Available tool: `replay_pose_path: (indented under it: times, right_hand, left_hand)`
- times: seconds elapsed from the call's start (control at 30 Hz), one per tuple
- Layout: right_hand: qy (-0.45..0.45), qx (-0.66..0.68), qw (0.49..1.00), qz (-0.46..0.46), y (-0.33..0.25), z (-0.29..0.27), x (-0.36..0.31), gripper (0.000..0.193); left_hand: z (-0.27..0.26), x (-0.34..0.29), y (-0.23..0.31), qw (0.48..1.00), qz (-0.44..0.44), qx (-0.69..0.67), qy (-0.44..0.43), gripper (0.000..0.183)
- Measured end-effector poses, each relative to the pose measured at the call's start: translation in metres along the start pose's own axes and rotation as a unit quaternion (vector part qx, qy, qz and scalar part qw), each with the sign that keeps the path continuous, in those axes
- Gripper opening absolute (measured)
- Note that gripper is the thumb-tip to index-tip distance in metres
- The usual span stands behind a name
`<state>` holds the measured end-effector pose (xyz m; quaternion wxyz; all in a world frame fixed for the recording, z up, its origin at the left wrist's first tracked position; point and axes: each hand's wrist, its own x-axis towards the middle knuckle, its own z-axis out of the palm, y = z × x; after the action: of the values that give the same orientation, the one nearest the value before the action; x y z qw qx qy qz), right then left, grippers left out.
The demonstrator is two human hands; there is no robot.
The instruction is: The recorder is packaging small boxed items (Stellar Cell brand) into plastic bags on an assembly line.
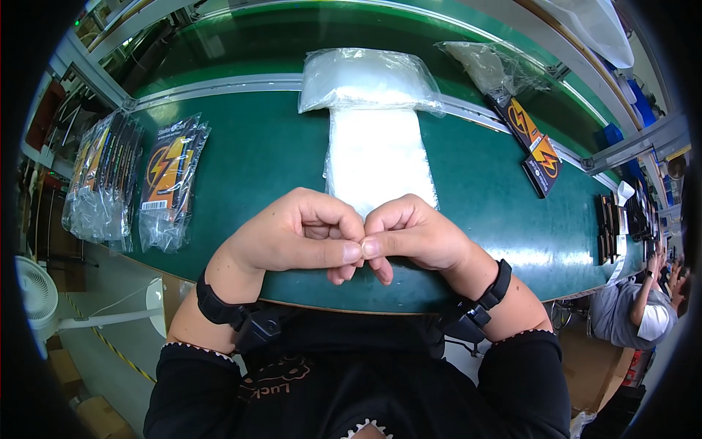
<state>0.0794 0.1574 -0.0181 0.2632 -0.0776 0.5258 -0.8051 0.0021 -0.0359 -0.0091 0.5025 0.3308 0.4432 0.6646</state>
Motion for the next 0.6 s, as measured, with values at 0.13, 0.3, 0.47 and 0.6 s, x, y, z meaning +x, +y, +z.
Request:
replay_pose_path:
  times: [0.13,0.3,0.47,0.6]
  right_hand:
    - [0.000,0.004,1.000,-0.006,-0.0005,0.0001,0.0002,0.023]
    - [0.007,0.005,1.000,-0.005,-0.0009,0.0006,0.0004,0.023]
    - [0.020,-0.008,1.000,-0.006,-0.0005,0.0011,0.0004,0.024]
    - [0.019,-0.005,1.000,-0.007,-0.0003,0.0013,0.0003,0.024]
  left_hand:
    - [0.0011,0.0004,0.0005,1.000,0.005,0.007,0.008,0.013]
    - [0.0048,0.0008,0.0016,0.999,0.013,0.011,0.029,0.011]
    - [0.0054,0.0009,0.0022,0.998,0.010,0.033,0.050,0.010]
    - [0.0053,0.0016,0.0017,0.999,0.009,0.023,0.042,0.010]
